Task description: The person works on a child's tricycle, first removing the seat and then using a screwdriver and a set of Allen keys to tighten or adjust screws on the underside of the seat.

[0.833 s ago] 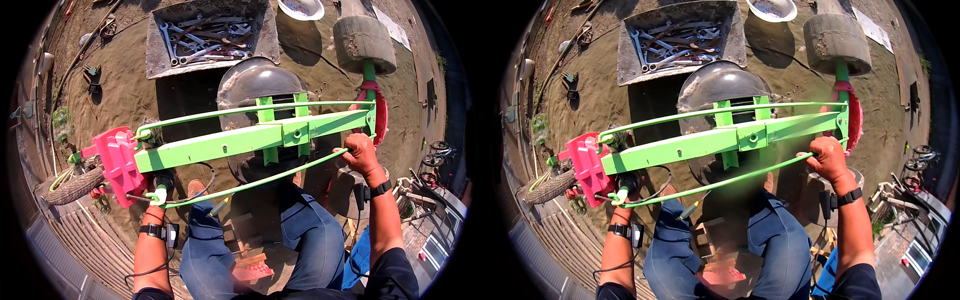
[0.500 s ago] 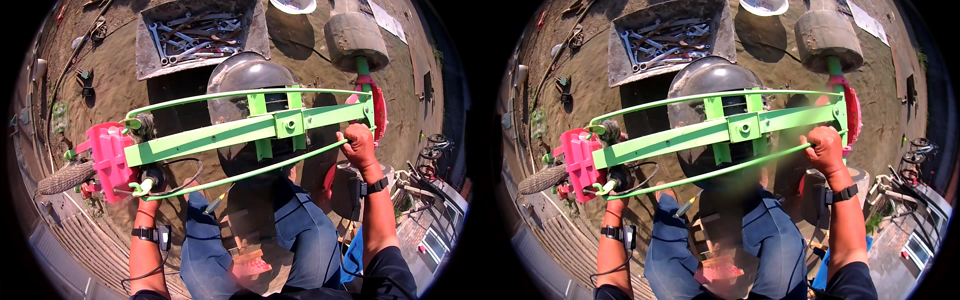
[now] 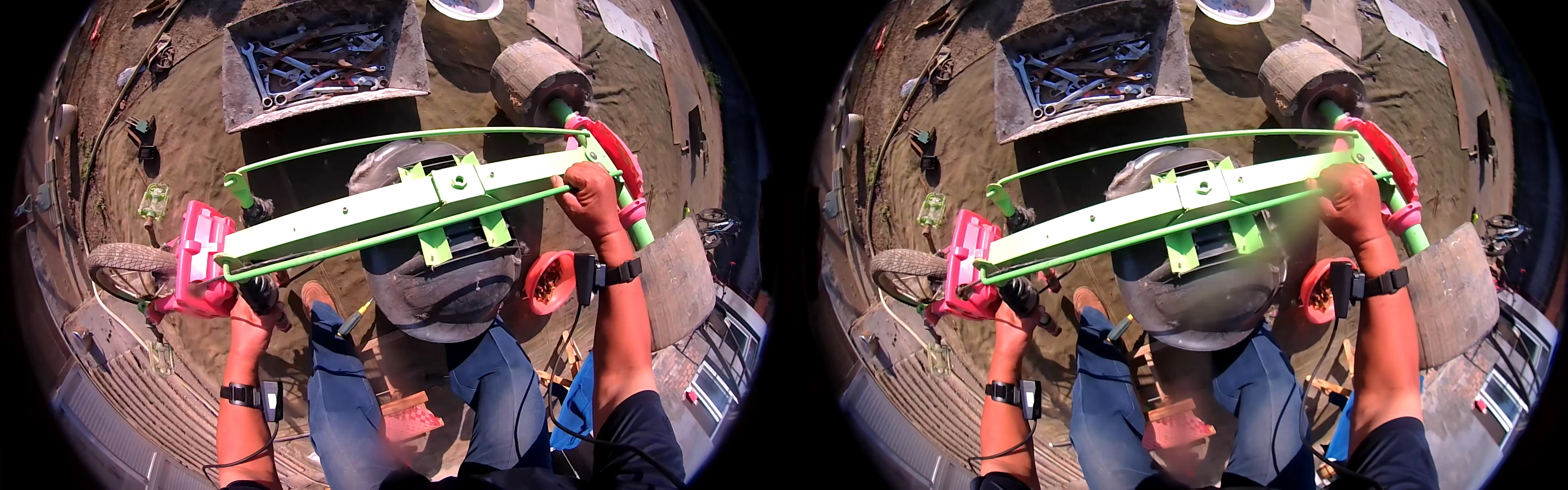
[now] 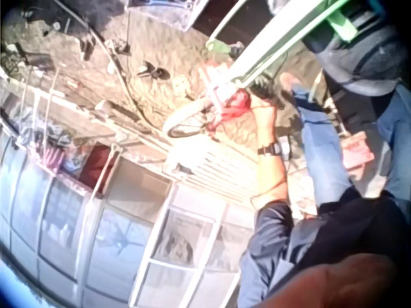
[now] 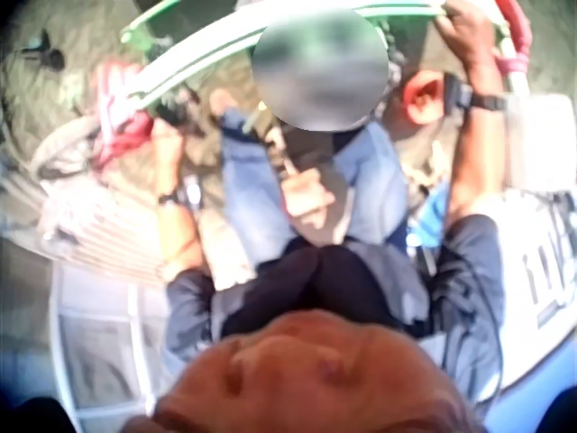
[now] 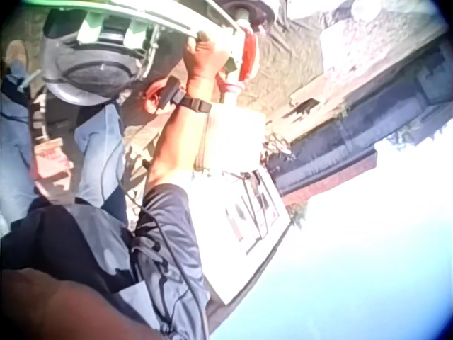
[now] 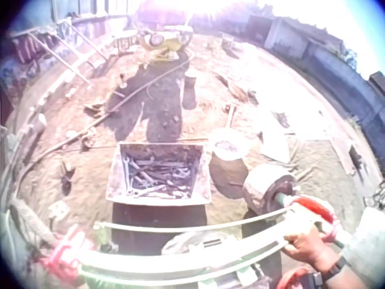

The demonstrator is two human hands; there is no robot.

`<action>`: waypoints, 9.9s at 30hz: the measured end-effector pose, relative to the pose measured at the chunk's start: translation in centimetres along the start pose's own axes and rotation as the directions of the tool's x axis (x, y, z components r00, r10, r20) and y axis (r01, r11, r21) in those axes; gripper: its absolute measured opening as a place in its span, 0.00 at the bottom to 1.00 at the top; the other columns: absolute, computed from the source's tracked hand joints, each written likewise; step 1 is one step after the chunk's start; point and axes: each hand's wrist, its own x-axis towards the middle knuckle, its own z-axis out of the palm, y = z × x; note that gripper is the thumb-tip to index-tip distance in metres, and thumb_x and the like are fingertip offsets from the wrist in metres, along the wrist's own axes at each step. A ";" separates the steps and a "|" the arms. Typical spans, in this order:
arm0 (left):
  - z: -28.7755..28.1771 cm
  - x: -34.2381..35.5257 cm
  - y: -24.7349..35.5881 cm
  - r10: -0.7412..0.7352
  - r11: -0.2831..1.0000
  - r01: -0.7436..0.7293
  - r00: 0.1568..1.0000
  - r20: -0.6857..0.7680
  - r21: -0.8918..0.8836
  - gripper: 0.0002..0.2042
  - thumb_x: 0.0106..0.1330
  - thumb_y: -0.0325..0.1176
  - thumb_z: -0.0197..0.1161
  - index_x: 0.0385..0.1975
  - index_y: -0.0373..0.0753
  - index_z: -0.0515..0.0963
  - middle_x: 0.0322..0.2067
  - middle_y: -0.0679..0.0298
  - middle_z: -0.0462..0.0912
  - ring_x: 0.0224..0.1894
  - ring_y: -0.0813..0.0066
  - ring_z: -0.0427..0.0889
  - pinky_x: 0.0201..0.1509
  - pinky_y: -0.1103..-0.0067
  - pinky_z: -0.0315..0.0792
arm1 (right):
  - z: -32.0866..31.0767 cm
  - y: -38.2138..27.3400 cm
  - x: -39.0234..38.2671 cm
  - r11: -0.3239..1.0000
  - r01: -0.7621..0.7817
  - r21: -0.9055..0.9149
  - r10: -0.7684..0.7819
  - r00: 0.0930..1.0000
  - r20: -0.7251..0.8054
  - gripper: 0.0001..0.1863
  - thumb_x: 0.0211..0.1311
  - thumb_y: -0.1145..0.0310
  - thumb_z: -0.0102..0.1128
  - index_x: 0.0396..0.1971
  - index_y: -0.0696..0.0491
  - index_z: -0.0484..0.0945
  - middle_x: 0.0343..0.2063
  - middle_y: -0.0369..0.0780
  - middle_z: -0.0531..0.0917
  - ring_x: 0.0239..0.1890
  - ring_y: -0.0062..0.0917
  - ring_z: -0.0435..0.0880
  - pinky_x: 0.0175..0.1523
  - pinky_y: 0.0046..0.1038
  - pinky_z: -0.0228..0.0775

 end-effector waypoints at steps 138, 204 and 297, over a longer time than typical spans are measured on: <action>-9.5 -5.4 4.1 0.098 0.930 0.093 0.870 -0.484 0.356 0.11 0.66 0.34 0.67 0.40 0.34 0.77 0.25 0.68 0.77 0.21 0.85 0.71 0.23 0.84 0.66 | 2.8 -0.6 -15.5 0.414 -0.742 0.527 0.666 0.642 0.381 0.26 0.59 0.56 0.67 0.46 0.64 0.76 0.38 0.52 0.83 0.42 0.39 0.82 0.48 0.36 0.73; -5.1 -31.2 10.1 0.316 0.841 -0.114 0.897 -0.310 0.528 0.17 0.72 0.40 0.54 0.52 0.35 0.76 0.50 0.52 0.79 0.51 0.51 0.79 0.53 0.64 0.74 | -18.2 -33.0 -11.2 -0.419 -0.726 0.545 -0.272 0.673 0.687 0.36 0.73 0.40 0.41 0.65 0.56 0.67 0.59 0.47 0.76 0.60 0.39 0.76 0.67 0.40 0.63; 3.5 -24.5 -10.9 -0.025 0.815 -0.039 0.994 0.102 0.577 0.16 0.64 0.34 0.62 0.49 0.35 0.77 0.46 0.50 0.80 0.46 0.53 0.82 0.50 0.67 0.76 | 18.3 -38.1 -36.8 0.949 -0.177 0.261 -0.212 0.253 0.944 0.19 0.56 0.60 0.63 0.48 0.47 0.81 0.50 0.42 0.79 0.60 0.36 0.73 0.70 0.47 0.54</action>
